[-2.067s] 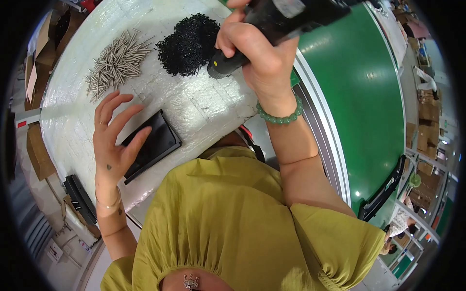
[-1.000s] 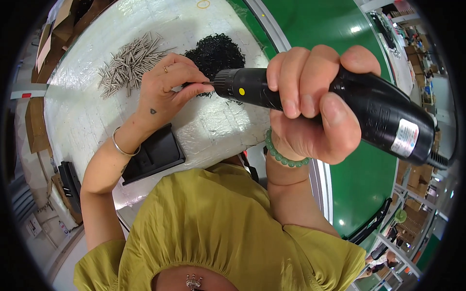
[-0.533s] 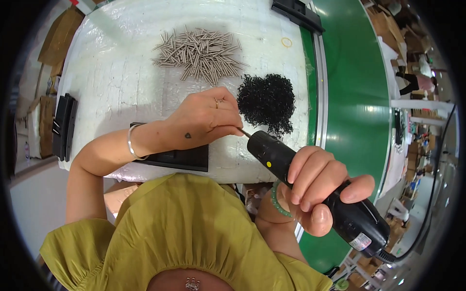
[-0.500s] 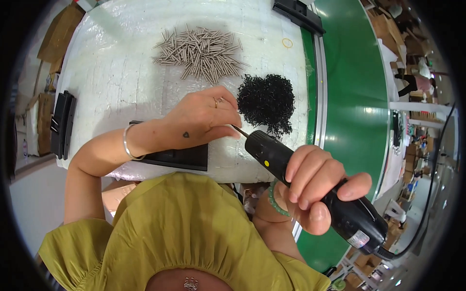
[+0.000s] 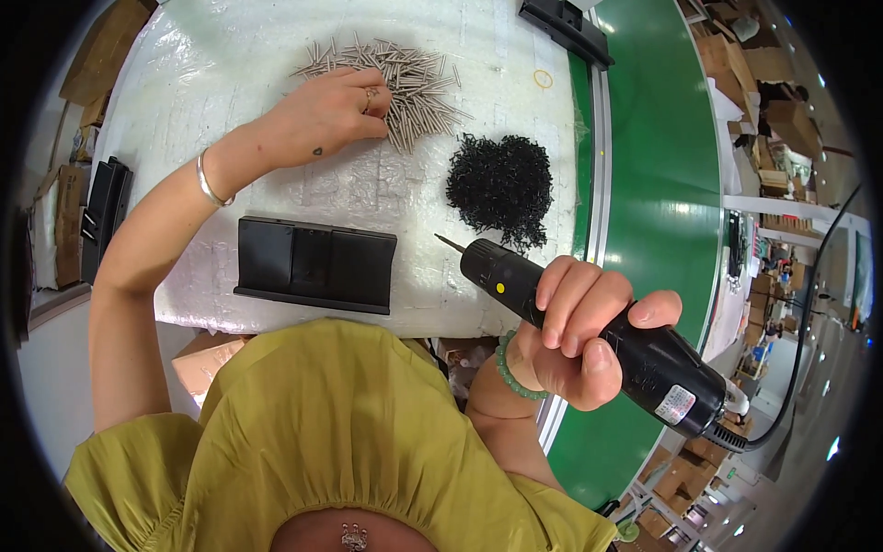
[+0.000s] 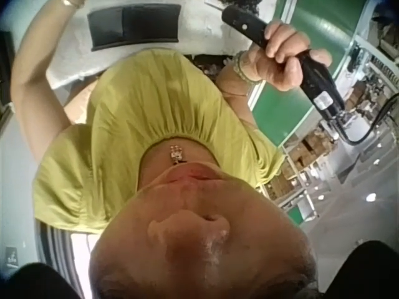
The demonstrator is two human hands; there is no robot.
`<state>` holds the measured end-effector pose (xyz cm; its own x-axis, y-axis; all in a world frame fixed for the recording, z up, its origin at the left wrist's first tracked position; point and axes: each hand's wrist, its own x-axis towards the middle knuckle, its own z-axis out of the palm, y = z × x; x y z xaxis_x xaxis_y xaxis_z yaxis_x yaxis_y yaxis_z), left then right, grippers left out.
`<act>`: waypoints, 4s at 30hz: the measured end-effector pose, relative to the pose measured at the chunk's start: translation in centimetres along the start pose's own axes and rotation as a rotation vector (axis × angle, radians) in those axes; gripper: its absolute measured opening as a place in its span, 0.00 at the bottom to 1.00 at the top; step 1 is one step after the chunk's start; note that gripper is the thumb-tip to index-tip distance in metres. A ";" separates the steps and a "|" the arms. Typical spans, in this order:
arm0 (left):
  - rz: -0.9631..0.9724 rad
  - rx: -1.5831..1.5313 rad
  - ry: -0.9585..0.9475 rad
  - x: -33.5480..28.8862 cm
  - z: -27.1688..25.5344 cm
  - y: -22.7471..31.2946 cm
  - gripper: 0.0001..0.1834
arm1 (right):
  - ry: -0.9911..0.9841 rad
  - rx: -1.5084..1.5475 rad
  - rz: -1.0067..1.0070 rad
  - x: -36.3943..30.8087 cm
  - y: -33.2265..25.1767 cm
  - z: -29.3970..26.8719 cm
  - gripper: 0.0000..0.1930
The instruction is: Use an electric screwdriver to drive screws into black plastic housing components.
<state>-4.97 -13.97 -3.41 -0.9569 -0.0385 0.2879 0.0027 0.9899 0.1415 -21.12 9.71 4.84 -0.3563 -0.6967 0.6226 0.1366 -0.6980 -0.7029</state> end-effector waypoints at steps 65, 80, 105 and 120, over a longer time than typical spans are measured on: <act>-0.788 -0.468 0.491 -11.3 0.5 13.1 0.04 | -0.723 -0.064 0.346 2.7 6.9 10.2 0.15; -0.637 -0.401 0.378 -11.0 -2.2 13.7 0.24 | -0.106 -0.186 0.164 3.9 0.8 2.4 0.16; -0.142 -0.444 0.362 1.5 0.6 10.6 0.20 | -0.005 -0.132 0.013 1.2 -1.0 -2.1 0.18; -0.081 -0.545 0.362 6.4 4.3 8.0 0.08 | 0.060 -0.172 -0.041 2.5 -1.8 -2.3 0.16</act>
<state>-12.35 -5.68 -4.52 -0.8024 -0.2478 0.5429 0.1720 0.7750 0.6081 -24.34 9.59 6.89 -0.4132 -0.6535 0.6341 -0.0371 -0.6837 -0.7288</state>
